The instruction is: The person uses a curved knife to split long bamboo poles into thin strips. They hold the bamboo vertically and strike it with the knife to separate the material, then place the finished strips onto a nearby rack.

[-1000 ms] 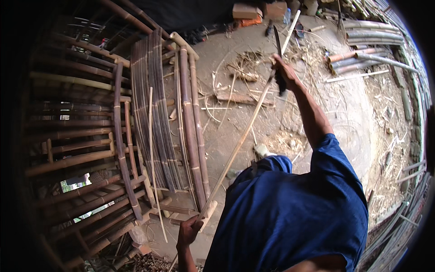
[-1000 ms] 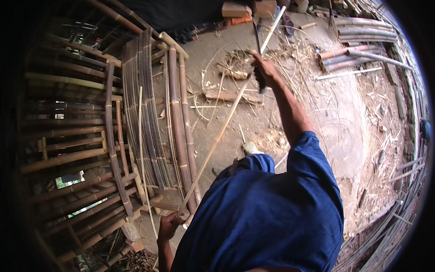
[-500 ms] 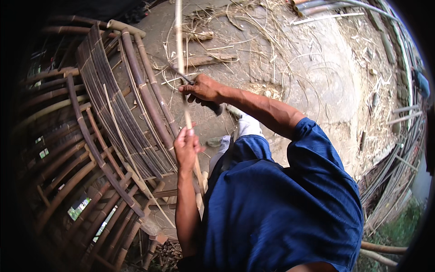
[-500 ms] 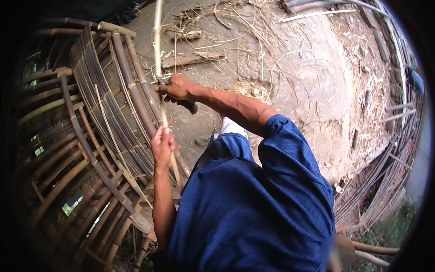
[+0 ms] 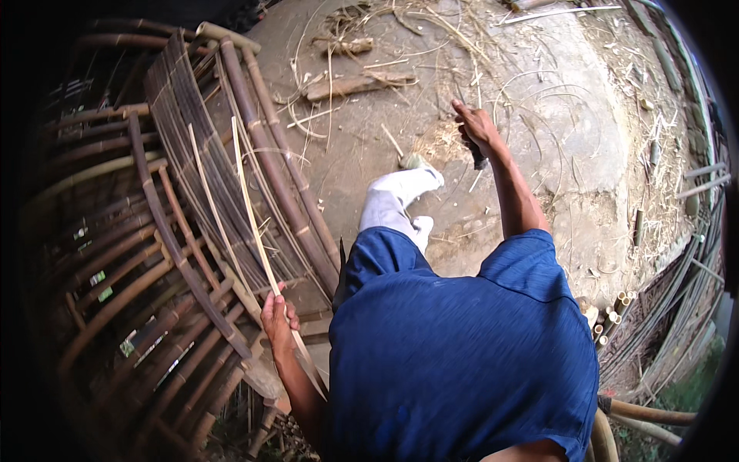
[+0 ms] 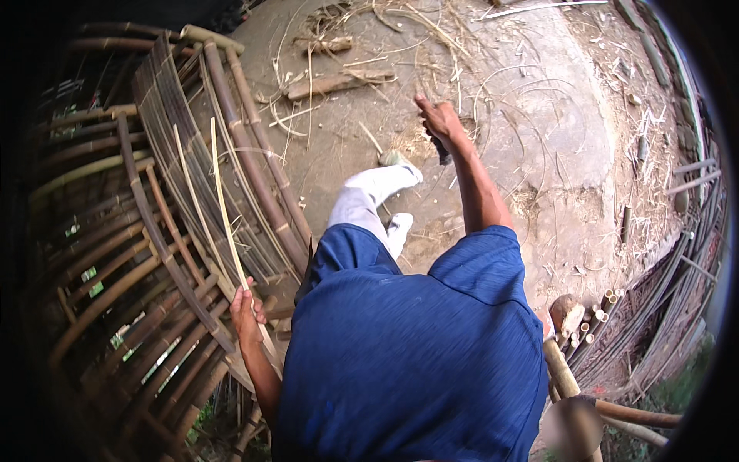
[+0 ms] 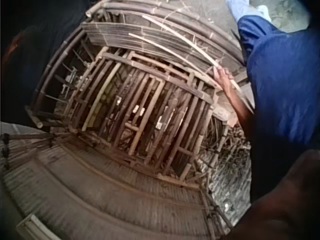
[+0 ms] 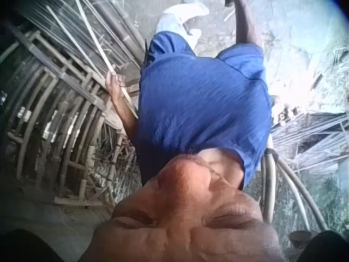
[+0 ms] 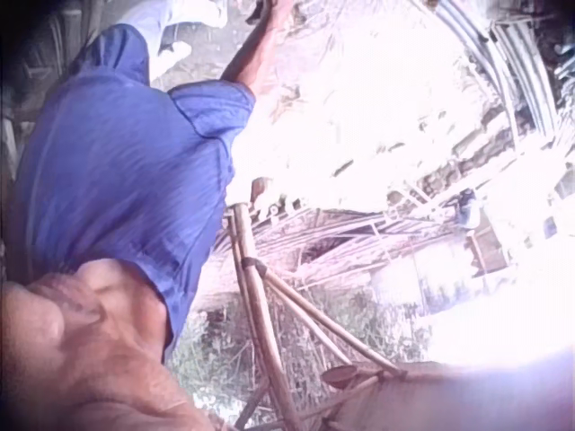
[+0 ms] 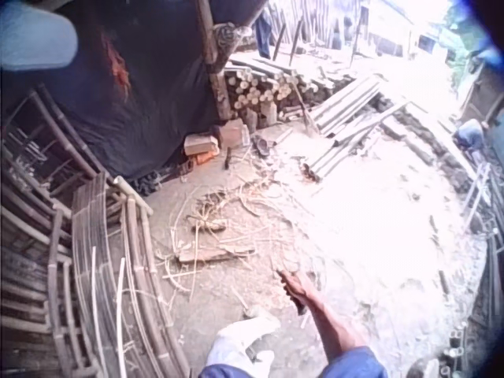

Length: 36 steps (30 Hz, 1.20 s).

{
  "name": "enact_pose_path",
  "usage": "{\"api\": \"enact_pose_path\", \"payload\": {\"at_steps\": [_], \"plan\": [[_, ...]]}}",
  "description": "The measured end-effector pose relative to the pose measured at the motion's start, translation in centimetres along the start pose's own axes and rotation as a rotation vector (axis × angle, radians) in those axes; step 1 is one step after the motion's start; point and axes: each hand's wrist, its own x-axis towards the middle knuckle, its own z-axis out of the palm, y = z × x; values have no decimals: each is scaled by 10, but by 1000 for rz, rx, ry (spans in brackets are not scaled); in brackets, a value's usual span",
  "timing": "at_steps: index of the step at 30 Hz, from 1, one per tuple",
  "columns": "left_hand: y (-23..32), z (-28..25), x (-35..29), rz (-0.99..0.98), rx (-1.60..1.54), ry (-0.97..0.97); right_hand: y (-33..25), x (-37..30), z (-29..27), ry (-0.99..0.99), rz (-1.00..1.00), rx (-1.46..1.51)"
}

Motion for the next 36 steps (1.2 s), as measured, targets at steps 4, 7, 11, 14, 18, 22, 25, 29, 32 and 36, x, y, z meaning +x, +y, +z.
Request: {"api": "enact_pose_path", "payload": {"at_steps": [4,7,11,14,18,22,25,29,32,36], "plan": [[-44,-13,-20,35,-4,3,39,-23,19,16,-16,-301],[-66,-16,-31,90,10,0,47,-30,33,-35,-174,-429],[-69,-16,-49,167,98,41,31,-36,70,-34,-403,-577],[-81,-17,-43,201,54,100,-14,-73,113,1,-465,-598],[-79,-8,-36,298,20,89,-58,-140,181,-116,-679,-623],[-63,4,-40,291,-156,8,-84,-235,242,-563,-872,-967],[-61,5,-43,270,-173,32,-62,-272,270,-669,-1257,-817],[-67,1,-70,451,117,73,-109,-214,289,-482,-1083,-837],[-48,10,-120,500,302,-14,-166,-119,270,80,-1245,-1016],[-44,9,-146,266,112,-61,-216,-94,248,-179,-1078,-989]]}}
